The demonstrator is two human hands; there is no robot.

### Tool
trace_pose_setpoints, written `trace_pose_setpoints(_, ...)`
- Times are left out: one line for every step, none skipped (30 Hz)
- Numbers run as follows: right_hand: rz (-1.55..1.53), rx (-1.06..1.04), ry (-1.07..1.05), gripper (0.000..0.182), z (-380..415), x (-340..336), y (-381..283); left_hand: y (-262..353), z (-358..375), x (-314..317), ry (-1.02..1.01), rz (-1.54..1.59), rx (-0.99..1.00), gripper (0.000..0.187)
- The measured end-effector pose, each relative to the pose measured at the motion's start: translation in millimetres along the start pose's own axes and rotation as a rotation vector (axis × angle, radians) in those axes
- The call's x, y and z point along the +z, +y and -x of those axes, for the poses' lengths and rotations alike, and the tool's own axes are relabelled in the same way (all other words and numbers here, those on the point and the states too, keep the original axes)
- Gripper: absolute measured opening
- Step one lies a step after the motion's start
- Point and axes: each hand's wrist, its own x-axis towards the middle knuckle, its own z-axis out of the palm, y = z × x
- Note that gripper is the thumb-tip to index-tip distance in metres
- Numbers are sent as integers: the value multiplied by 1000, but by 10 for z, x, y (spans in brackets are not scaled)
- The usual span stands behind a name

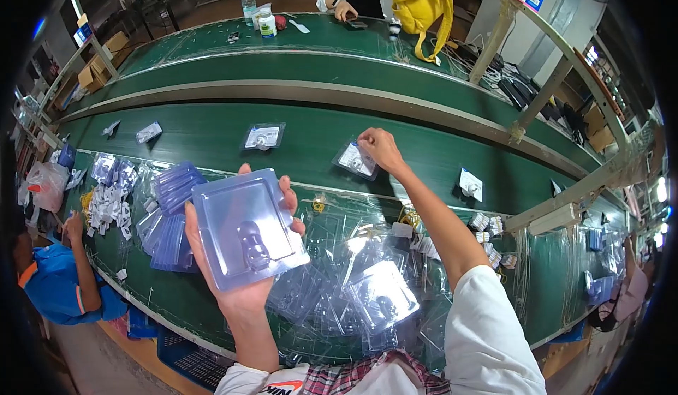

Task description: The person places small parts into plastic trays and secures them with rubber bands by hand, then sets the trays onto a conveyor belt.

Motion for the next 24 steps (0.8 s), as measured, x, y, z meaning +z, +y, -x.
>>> trace_pose_setpoints(22, -37, 25, 23, 3, 25, 40, -15, -4, 7, 8, 24, 1, 73)
trace_pose_setpoints(38, -82, 48, 24, -6, 64, 59, -14, -5, 14, 16, 43, 11, 73)
trace_pose_setpoints(19, -95, 71, 25, 3, 46, 6, -9, -4, 16, 38, 49, 0, 71)
trace_pose_setpoints(71, -138, 126, 26, 17, 38, -26, 9, -9, -11, 33, 37, -9, 71)
trace_pose_setpoints(86, -168, 157, 27, 41, 20, -27, 15, -14, -28, 2, 45, -38, 69)
trace_pose_setpoints(60, -186, 140, 26, 26, 2, -15, 27, -31, -24, -33, 49, -48, 68)
trace_pose_setpoints(-32, -166, 123, 26, 33, -23, -46, 28, -31, -2, -33, 13, -37, 66)
trace_pose_setpoints(-168, -115, 88, 25, 68, -68, -187, 10, -34, -15, -19, -18, -21, 63)
trace_pose_setpoints(-309, -77, 30, 22, 149, -164, -522, -34, -47, -68, -13, 10, -22, 61)
trace_pose_setpoints(-339, -106, -40, 20, 188, -236, -783, -67, -55, -144, -10, 41, -31, 59)
trace_pose_setpoints(-397, -119, -87, 20, 249, -309, -1079, -82, -38, -149, 44, 14, -43, 60)
trace_pose_setpoints(-443, -125, -120, 20, 306, -398, -1366, -97, -31, -135, 92, -7, -72, 61)
trace_pose_setpoints(-463, -210, -139, 20, 352, -455, -1635, -118, -60, -184, 88, -19, -90, 61)
trace_pose_setpoints(-474, -287, -143, 20, 424, -511, -1903, -146, -79, -215, 78, -30, -126, 61)
trace_pose_setpoints(-457, -377, -142, 19, 496, -553, -2155, -169, -84, -177, 112, -56, -139, 59)
trace_pose_setpoints(-435, -460, -130, 18, 611, -584, -2393, -189, -83, -178, 115, -73, -140, 57)
trace_pose_setpoints(-386, -455, -144, 17, 725, -623, -2585, -216, -78, -181, 118, -90, -148, 55)
trace_pose_setpoints(-278, -583, -103, 18, 755, -605, -2668, -231, -75, -177, 122, -105, -156, 54)
trace_pose_setpoints(-224, -609, -104, 19, 770, -585, -2682, -220, -52, -148, 109, -107, -154, 50)
trace_pose_setpoints(-171, -636, -109, 20, 792, -568, -2692, -215, -53, -145, 90, -105, -151, 50)
trace_pose_setpoints(-161, -625, -82, 20, 830, -571, -2716, -214, -50, -153, 75, -102, -146, 49)
trace_pose_setpoints(-154, -615, -57, 22, 874, -579, -2743, -210, -44, -160, 61, -100, -138, 48)
trace_pose_setpoints(-146, -603, -33, 23, 912, -583, -2770, -211, -35, -158, 68, -101, -139, 47)
trace_pose_setpoints(-106, -610, -3, 24, 943, -584, -2791, -223, -26, -146, 74, -103, -142, 46)
